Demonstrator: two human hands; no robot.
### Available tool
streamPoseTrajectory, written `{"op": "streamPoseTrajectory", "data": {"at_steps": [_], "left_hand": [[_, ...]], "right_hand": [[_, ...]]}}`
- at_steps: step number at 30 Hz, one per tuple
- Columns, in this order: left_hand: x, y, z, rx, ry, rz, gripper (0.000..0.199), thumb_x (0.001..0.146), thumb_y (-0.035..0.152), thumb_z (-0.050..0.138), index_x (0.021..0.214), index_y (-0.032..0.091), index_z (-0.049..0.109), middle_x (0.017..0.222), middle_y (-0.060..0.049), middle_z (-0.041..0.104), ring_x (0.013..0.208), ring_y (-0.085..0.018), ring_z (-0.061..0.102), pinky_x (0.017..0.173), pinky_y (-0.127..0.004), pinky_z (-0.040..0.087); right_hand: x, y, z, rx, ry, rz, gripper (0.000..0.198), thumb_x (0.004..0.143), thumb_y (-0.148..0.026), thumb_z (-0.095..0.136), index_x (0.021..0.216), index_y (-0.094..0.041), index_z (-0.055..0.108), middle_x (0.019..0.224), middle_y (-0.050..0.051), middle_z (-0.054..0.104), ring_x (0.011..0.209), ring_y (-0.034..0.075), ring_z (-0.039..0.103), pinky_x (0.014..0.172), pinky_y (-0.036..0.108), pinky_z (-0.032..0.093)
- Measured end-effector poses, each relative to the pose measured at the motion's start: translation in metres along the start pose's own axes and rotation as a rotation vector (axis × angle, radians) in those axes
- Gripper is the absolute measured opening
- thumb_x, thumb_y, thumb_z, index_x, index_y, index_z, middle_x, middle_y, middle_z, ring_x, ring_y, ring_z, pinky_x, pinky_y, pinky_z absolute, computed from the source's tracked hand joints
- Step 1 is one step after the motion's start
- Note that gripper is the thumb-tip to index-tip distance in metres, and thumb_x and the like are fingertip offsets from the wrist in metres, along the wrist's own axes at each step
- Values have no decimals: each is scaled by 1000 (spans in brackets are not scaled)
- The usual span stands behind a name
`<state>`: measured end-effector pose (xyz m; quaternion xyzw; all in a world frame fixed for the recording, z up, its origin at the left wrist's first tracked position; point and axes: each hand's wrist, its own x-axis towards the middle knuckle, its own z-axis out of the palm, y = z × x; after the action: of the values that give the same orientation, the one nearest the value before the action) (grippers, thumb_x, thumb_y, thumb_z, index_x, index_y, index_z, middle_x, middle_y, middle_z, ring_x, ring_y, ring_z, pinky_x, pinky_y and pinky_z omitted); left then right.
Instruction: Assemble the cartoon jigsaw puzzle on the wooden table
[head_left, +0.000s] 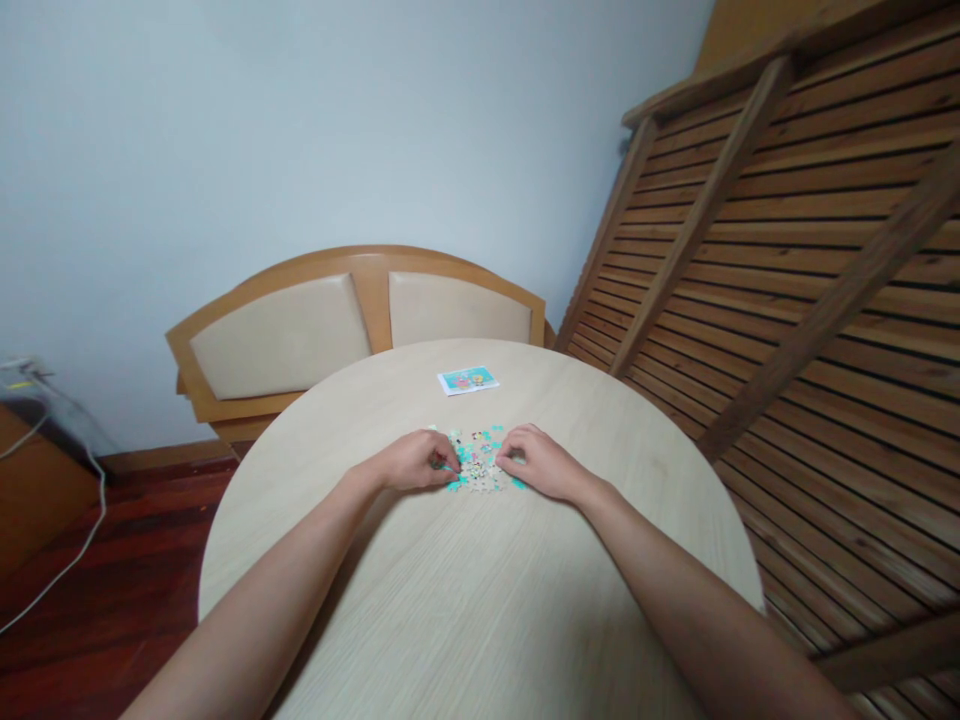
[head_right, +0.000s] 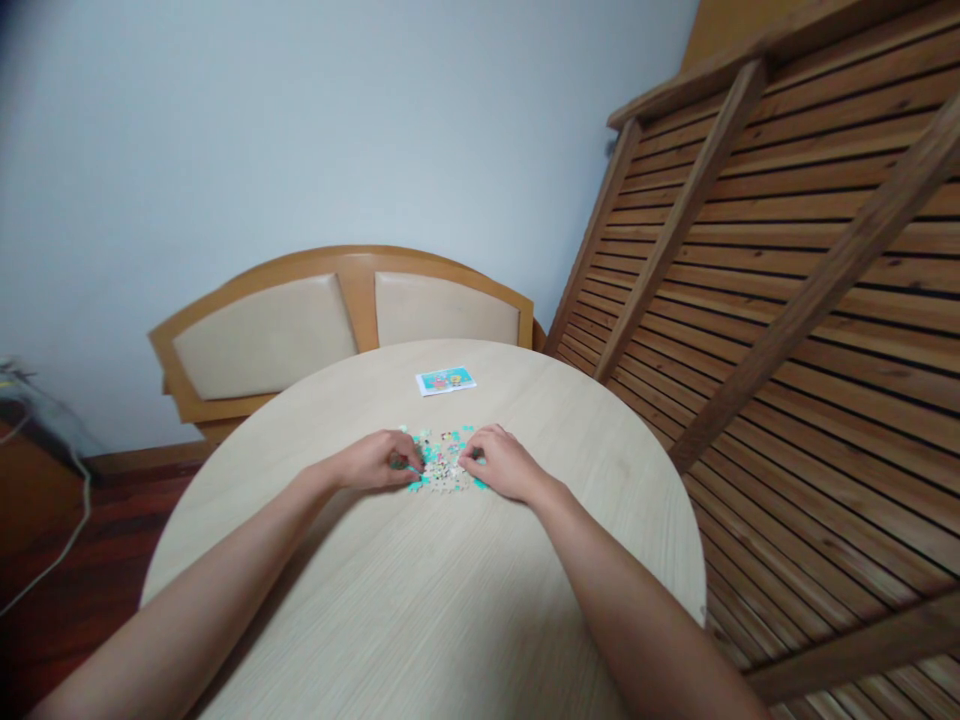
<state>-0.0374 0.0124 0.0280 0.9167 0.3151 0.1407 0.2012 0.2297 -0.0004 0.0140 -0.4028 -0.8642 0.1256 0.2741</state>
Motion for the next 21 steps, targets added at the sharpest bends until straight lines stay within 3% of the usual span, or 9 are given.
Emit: {"op": "streamPoseTrajectory", "data": {"at_steps": [10, 21], "left_hand": [[0, -2, 0, -100, -30, 59, 14, 82, 26, 67, 87, 19, 78, 92, -6, 75, 83, -16, 66, 80, -27, 49], [1, 1, -1, -144, -51, 76, 15, 85, 25, 64, 84, 18, 78, 91, -6, 74, 85, -17, 65, 82, -27, 49]], "right_hand": [[-14, 14, -35, 12, -43, 147, 11, 81, -25, 64, 77, -19, 72, 85, 4, 73, 79, 18, 65, 74, 27, 46], [-19, 15, -38, -118, -201, 164, 11, 72, -16, 62, 66, -20, 70, 69, 2, 71, 62, 15, 60, 57, 25, 39]]}}
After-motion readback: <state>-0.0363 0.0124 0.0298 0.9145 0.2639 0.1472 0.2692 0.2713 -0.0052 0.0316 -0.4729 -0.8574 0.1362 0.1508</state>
